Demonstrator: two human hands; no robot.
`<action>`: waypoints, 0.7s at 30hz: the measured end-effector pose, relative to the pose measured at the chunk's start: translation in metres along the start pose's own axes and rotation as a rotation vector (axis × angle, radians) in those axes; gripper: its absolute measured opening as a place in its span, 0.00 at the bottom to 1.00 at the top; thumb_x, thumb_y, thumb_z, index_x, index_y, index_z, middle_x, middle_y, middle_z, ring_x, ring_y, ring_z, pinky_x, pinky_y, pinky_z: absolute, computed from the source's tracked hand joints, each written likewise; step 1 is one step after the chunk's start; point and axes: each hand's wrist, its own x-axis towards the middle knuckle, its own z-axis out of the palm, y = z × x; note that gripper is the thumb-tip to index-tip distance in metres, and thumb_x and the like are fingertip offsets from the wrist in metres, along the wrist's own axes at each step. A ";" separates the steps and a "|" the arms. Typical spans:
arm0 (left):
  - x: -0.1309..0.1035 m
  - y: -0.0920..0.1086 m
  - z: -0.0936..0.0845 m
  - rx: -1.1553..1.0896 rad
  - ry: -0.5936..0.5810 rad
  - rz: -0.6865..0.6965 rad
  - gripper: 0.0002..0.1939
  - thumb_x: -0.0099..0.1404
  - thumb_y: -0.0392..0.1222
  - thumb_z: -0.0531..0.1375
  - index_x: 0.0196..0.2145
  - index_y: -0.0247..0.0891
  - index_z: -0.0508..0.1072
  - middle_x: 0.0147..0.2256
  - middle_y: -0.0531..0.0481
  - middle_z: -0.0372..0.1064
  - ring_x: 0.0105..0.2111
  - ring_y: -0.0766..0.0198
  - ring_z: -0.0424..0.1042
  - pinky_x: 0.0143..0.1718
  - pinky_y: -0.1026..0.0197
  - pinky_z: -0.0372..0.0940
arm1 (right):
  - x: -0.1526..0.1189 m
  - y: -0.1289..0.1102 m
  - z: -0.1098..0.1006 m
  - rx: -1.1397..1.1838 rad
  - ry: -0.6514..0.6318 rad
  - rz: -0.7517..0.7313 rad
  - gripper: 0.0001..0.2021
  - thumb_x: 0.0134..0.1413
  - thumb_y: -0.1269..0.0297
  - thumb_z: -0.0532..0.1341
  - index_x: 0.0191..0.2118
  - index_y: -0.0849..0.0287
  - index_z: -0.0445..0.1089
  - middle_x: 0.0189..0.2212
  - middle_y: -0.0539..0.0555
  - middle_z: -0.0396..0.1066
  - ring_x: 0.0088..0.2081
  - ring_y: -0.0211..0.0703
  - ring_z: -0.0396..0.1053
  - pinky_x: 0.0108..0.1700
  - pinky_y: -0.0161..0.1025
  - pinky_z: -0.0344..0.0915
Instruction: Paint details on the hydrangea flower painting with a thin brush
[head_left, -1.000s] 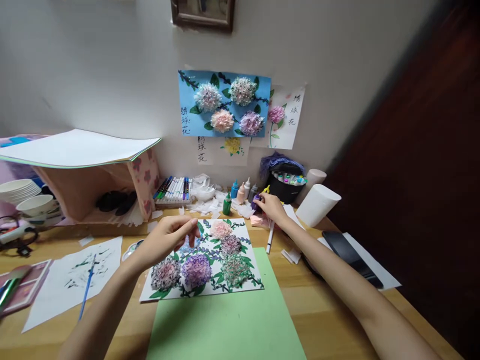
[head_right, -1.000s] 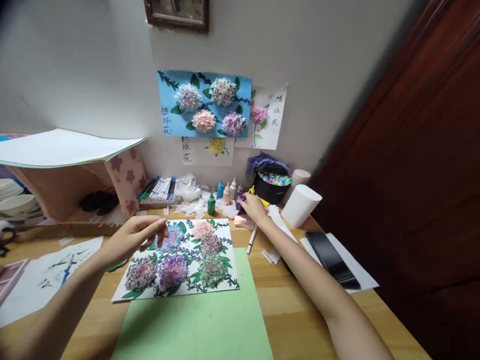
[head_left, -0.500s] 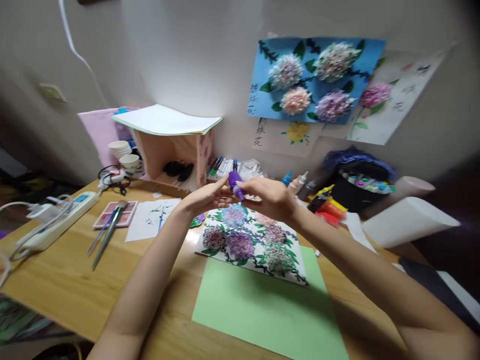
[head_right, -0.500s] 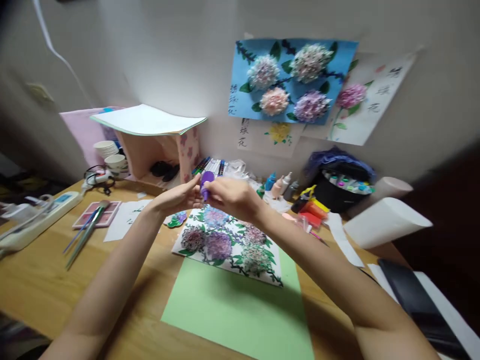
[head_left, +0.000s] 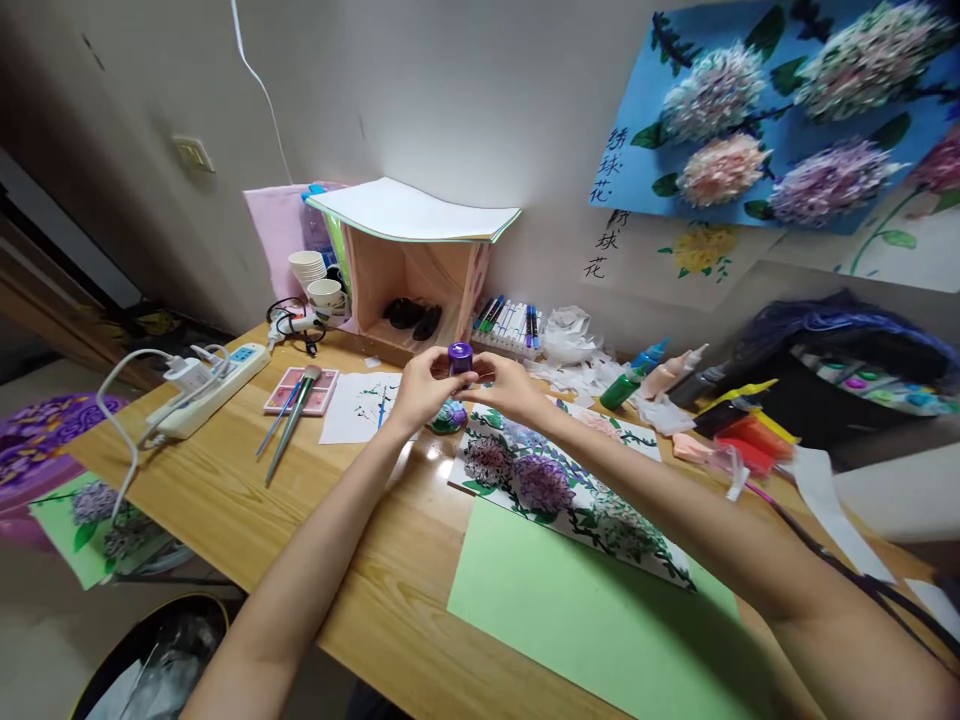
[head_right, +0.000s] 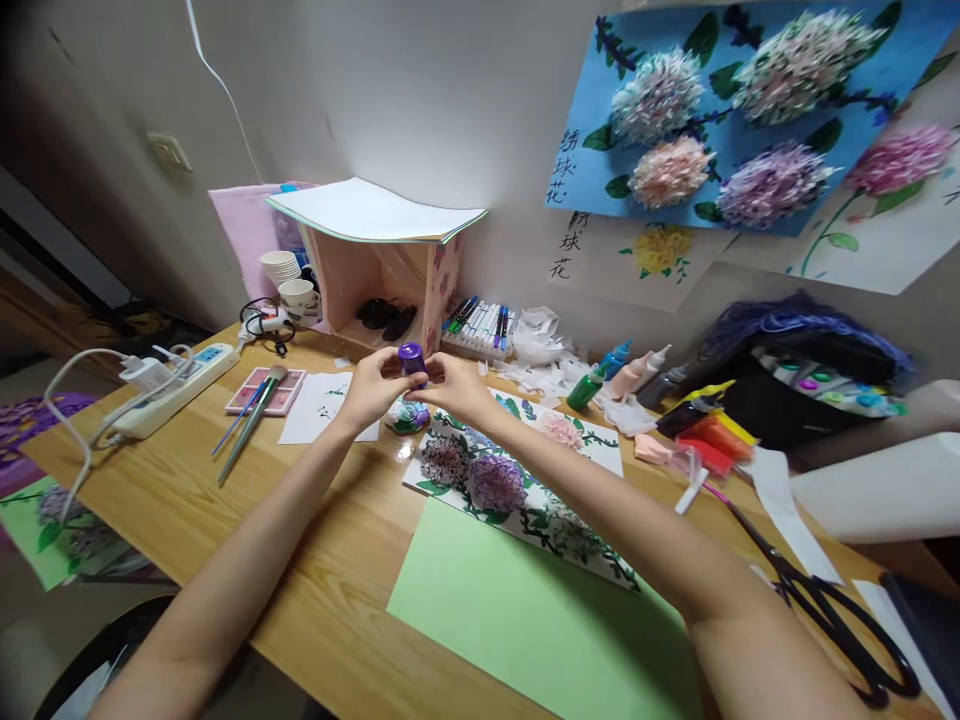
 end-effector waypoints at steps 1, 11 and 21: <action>-0.002 -0.001 0.002 0.041 0.000 0.022 0.21 0.45 0.48 0.70 0.34 0.32 0.72 0.32 0.46 0.73 0.34 0.59 0.72 0.39 0.58 0.65 | 0.001 0.001 0.006 -0.005 0.024 0.023 0.16 0.41 0.60 0.67 0.37 0.62 0.69 0.35 0.56 0.75 0.36 0.44 0.72 0.40 0.41 0.68; -0.008 -0.019 0.003 0.173 0.009 0.109 0.15 0.50 0.51 0.66 0.30 0.36 0.77 0.27 0.52 0.66 0.29 0.64 0.67 0.31 0.63 0.61 | 0.003 0.020 0.023 -0.022 0.080 0.028 0.12 0.40 0.63 0.65 0.33 0.63 0.71 0.30 0.53 0.74 0.31 0.42 0.69 0.35 0.36 0.64; -0.005 -0.032 0.002 0.178 -0.008 0.087 0.16 0.47 0.51 0.68 0.29 0.36 0.78 0.27 0.52 0.67 0.29 0.64 0.67 0.30 0.63 0.61 | 0.004 0.028 0.027 -0.011 0.041 0.006 0.12 0.40 0.65 0.63 0.35 0.63 0.72 0.31 0.52 0.75 0.32 0.42 0.69 0.36 0.37 0.64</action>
